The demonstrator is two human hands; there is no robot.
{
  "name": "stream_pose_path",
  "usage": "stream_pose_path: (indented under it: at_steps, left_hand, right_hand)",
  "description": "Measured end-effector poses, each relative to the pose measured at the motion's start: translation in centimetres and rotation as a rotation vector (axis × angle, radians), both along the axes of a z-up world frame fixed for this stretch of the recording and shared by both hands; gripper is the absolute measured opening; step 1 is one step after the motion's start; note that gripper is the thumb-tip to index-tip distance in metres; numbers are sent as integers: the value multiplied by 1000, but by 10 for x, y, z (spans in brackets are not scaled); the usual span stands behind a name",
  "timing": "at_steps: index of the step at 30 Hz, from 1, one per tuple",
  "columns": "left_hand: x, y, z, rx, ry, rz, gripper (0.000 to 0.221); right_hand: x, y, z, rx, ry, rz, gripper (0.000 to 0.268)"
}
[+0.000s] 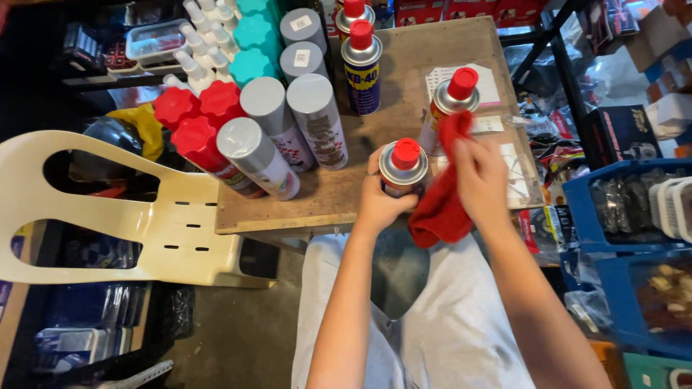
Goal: Wipe down individual spray cans with a red cloth to clean them.
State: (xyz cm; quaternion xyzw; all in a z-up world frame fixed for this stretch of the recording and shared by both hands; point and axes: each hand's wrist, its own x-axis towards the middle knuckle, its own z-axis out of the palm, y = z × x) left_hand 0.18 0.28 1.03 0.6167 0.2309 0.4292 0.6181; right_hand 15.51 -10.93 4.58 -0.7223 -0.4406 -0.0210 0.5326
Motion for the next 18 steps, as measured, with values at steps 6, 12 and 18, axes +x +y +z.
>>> stream_pose_path:
  at_steps: [6,12,18]
  left_hand:
    - [1,0,3,-2,-5,20,95]
    - [2,-4,6,-25,23,46,93]
    - [3,-5,7,16,70,58,95]
  right_hand:
    - [-28,-77,11,17,-139,-205,21]
    - [-19,-63,16,212,204,-222,25]
    - [-65,-11,63,295,467,-102,16]
